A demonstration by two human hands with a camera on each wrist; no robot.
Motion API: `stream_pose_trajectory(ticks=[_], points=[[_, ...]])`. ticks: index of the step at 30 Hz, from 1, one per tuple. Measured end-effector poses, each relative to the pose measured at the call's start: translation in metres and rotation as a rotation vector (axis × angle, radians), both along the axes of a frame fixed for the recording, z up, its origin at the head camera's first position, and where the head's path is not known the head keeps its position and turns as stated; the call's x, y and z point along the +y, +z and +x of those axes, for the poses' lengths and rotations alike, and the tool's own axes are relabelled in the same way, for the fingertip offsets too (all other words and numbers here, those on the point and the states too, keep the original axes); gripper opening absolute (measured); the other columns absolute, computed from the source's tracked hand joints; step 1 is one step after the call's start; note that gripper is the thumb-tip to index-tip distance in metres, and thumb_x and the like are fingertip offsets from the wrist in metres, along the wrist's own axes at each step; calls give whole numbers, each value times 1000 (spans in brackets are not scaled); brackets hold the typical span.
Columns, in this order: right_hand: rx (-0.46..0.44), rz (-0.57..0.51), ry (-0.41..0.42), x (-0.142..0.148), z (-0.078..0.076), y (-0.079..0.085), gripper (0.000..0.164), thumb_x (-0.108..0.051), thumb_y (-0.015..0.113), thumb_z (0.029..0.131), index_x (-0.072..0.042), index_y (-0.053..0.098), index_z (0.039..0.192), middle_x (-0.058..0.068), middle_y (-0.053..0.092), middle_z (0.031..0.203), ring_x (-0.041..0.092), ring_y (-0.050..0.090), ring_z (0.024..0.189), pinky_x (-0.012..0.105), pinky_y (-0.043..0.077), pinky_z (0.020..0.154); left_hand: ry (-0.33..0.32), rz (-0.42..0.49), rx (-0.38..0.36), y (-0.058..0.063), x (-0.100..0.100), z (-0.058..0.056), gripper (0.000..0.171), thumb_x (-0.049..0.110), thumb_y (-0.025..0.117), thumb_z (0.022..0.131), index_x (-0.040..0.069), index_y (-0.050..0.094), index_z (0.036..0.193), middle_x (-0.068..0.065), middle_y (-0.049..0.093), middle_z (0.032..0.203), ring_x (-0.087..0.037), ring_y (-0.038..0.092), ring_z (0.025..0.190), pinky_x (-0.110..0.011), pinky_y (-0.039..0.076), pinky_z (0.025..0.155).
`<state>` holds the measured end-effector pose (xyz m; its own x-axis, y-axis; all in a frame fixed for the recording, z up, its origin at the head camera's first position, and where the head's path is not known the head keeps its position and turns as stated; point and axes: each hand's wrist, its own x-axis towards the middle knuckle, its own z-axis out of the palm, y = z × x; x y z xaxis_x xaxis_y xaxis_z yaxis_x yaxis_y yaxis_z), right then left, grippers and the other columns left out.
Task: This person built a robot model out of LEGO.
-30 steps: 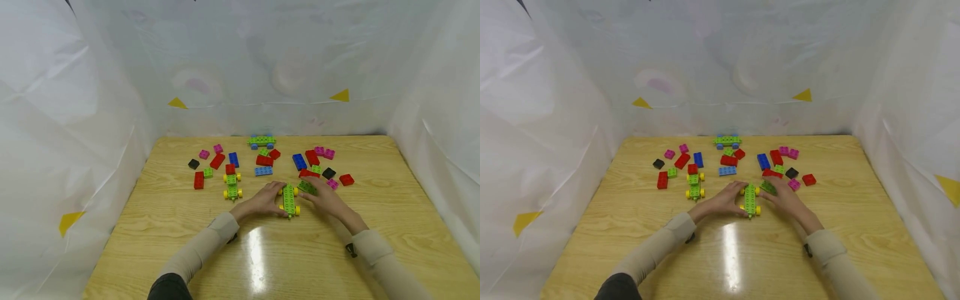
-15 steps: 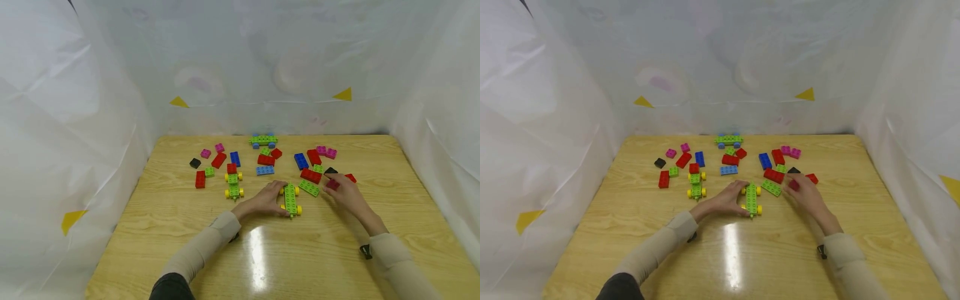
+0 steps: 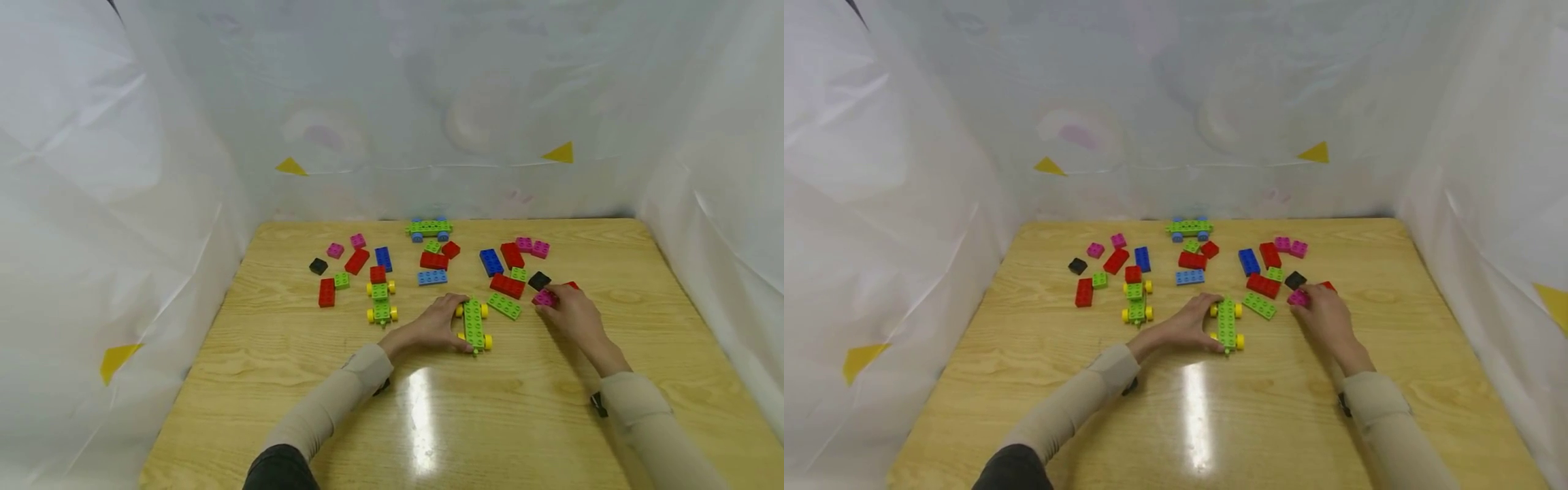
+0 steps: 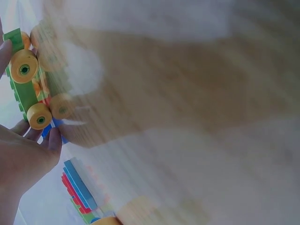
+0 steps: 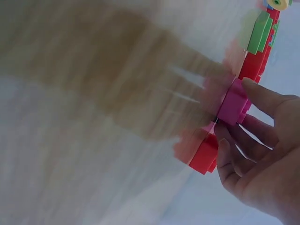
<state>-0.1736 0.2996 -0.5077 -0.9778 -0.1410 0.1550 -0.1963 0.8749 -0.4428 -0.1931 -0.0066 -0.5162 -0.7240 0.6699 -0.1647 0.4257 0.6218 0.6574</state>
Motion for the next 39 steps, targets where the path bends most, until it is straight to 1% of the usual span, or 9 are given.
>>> stream_pose_trajectory(ticks=[4, 8, 12, 16, 20, 25, 27, 33, 39], points=[[-13, 8, -29, -2, -3, 1, 44, -14, 73, 86, 11, 59, 119, 32, 61, 109, 42, 61, 89, 55, 49, 71, 7, -6, 3, 0, 0, 0, 99, 49, 79, 75, 18, 23, 151, -2, 31, 150, -21, 27, 140, -38, 29, 112], [-14, -25, -37, -2, -4, 1, 42, -13, 74, 86, 11, 60, 117, 29, 63, 101, 37, 60, 80, 52, 49, 66, 8, -9, 2, 0, 0, 0, 99, 50, 79, 75, 19, 24, 151, -3, 31, 151, -21, 27, 141, -39, 29, 112], [-33, -101, -28, -3, -3, 4, 43, -15, 72, 87, 12, 59, 118, 27, 62, 97, 35, 59, 80, 50, 49, 67, 9, -9, 4, -1, 1, 1, 99, 51, 79, 75, 19, 24, 151, -2, 31, 151, -21, 27, 140, -38, 28, 112], [-17, -172, -11, -8, -4, 10, 46, -20, 71, 89, 9, 59, 123, 26, 60, 102, 36, 59, 85, 49, 50, 69, 17, -13, 15, -1, 1, 2, 99, 51, 79, 75, 19, 24, 151, -2, 31, 151, -21, 26, 141, -38, 28, 112], [20, -216, 34, -22, -3, 15, 43, -21, 71, 89, 4, 62, 124, 20, 61, 101, 33, 60, 86, 43, 50, 69, 15, -17, 22, -2, 1, 2, 99, 51, 78, 75, 18, 24, 151, -3, 30, 151, -21, 26, 141, -38, 27, 113], [38, -221, 140, -46, 0, 18, 42, -21, 73, 87, -2, 64, 123, 10, 63, 96, 26, 59, 85, 33, 47, 65, 9, -19, 36, -3, 1, 1, 99, 51, 79, 75, 18, 25, 151, -3, 32, 150, -21, 27, 140, -38, 27, 113], [44, -224, 186, -54, 1, 19, 42, -20, 74, 86, -1, 65, 123, 9, 63, 96, 24, 60, 84, 34, 48, 66, 9, -13, 39, -2, 1, 0, 99, 52, 79, 74, 18, 26, 151, -3, 33, 149, -21, 28, 140, -38, 27, 112], [48, -271, 289, -69, 3, 19, 38, -16, 75, 84, -2, 67, 118, 10, 65, 104, 24, 59, 84, 45, 51, 73, 7, -10, 48, -1, 2, 1, 100, 55, 78, 73, 18, 26, 150, -3, 33, 149, -22, 28, 139, -39, 28, 112], [15, -273, 353, -78, 3, 16, 38, -20, 77, 83, -5, 69, 117, 6, 66, 102, 18, 60, 81, 37, 52, 70, 14, -21, 46, -1, 2, 1, 102, 55, 79, 73, 15, 26, 150, -3, 32, 150, -22, 27, 140, -39, 28, 112]])
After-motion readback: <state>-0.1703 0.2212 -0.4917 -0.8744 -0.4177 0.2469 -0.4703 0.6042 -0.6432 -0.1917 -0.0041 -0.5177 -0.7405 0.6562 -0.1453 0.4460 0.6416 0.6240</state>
